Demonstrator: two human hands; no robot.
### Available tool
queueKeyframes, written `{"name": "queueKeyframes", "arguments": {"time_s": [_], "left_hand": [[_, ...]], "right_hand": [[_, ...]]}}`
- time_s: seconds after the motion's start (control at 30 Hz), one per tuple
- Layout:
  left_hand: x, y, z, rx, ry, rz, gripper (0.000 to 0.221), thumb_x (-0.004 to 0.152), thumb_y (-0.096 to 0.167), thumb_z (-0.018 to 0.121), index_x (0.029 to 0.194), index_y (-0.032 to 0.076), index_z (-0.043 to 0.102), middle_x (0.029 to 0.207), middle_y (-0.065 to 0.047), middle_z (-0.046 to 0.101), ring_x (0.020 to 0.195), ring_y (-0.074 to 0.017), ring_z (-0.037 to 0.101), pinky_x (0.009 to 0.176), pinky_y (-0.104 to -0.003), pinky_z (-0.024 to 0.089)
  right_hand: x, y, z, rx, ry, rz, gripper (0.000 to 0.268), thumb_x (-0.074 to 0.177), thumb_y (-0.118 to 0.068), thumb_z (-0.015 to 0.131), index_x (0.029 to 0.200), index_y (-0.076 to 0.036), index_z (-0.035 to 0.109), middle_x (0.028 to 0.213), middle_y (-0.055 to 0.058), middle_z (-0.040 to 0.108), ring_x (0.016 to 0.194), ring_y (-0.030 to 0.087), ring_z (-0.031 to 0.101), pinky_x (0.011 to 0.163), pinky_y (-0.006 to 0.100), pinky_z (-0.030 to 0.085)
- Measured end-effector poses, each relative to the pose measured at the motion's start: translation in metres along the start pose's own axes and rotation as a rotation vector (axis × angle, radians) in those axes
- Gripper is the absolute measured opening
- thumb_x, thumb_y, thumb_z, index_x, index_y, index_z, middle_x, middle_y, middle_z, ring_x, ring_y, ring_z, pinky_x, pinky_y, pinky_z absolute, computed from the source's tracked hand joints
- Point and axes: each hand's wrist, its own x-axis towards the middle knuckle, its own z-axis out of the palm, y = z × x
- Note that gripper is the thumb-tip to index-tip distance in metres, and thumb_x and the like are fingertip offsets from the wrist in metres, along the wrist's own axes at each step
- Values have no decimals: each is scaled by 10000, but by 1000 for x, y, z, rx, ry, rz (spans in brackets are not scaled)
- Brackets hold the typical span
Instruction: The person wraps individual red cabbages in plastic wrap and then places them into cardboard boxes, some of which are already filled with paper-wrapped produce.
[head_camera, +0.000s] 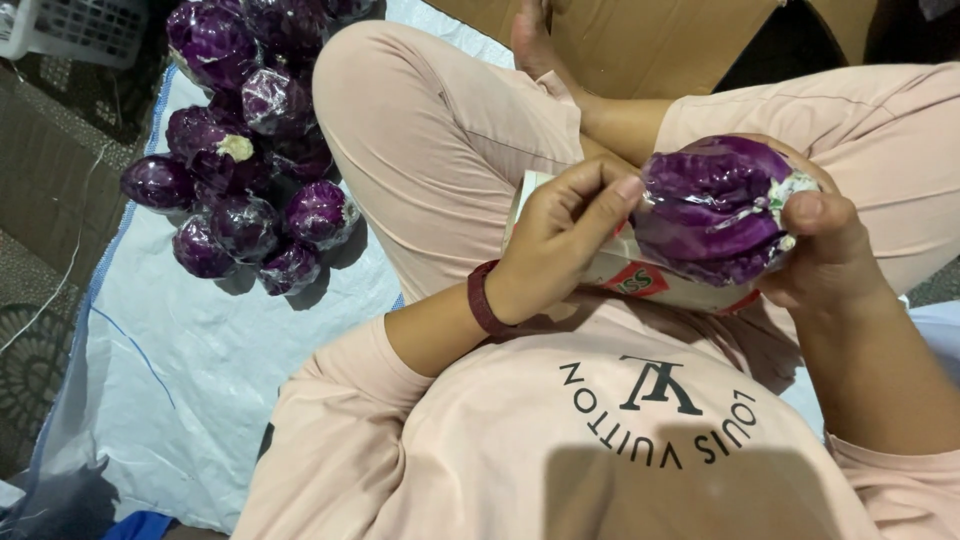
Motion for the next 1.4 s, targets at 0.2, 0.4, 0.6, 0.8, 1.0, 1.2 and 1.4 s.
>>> {"name": "queueKeyframes", "arguments": {"time_s": [0.2, 0.4, 0.6, 0.8, 1.0, 1.2, 1.4], "left_hand": [[9, 1, 1, 146, 181, 67, 235, 1067, 297, 499, 897, 147, 561, 765, 73, 500, 729, -50, 454, 716, -235, 409], [12, -10, -3, 404, 133, 189, 265, 1090, 300, 451, 966, 97, 567, 901, 0, 648, 825, -129, 639, 772, -276, 499], [15, -16, 3, 337, 146, 161, 243, 1056, 359, 485, 938, 147, 501, 809, 53, 524, 734, -81, 508, 695, -250, 432], [20, -47, -5, -28, 40, 120, 340, 1080, 421, 506, 1264, 139, 456, 1157, -15, 510, 1062, -144, 525, 997, -312, 464], [30, -36, -25, -172, -553, -98, 1145, 747, 621, 832, 1605, 67, 316, 1671, -108, 374, 1568, -245, 416, 1392, -438, 330], [37, -38, -27, -113, -575, -120, 1116, 661, 429, 971, 1552, 52, 415, 1520, -112, 530, 1410, -217, 512, 1275, -404, 387], [24, -54, -22, -260, -399, -139, 1023, 724, 455, 944, 1501, 38, 426, 1499, -125, 528, 1404, -262, 536, 1254, -426, 426]], "right_hand": [[-4, 13, -17, 298, -20, 91, 706, 763, -246, 909, 1332, 72, 637, 1167, 249, 744, 1053, 389, 741, 921, 497, 627], [-6, 9, -4, 493, -173, 171, 587, 872, -197, 868, 1324, 103, 642, 1185, 287, 732, 1079, 431, 708, 951, 520, 577], [-6, 8, 2, 527, -99, 213, 536, 861, -238, 880, 1250, 77, 690, 1139, 245, 751, 1047, 389, 715, 941, 499, 570], [6, 4, 11, 628, -180, 323, 517, 899, -254, 913, 1245, 32, 657, 1237, 265, 672, 1124, 403, 652, 984, 522, 551], [6, 7, 6, 638, -110, 428, 619, 864, -274, 882, 1294, 65, 593, 1267, 345, 640, 1135, 449, 660, 973, 581, 547], [3, -17, 32, 246, 266, 556, 794, 889, -573, 436, 1385, 35, 559, 1219, 294, 639, 1081, 396, 628, 995, 597, 498], [-39, -44, -40, -130, 248, 400, 744, 900, -507, 340, 1363, 16, 594, 1311, 217, 697, 1161, 356, 689, 1032, 469, 519]]}}
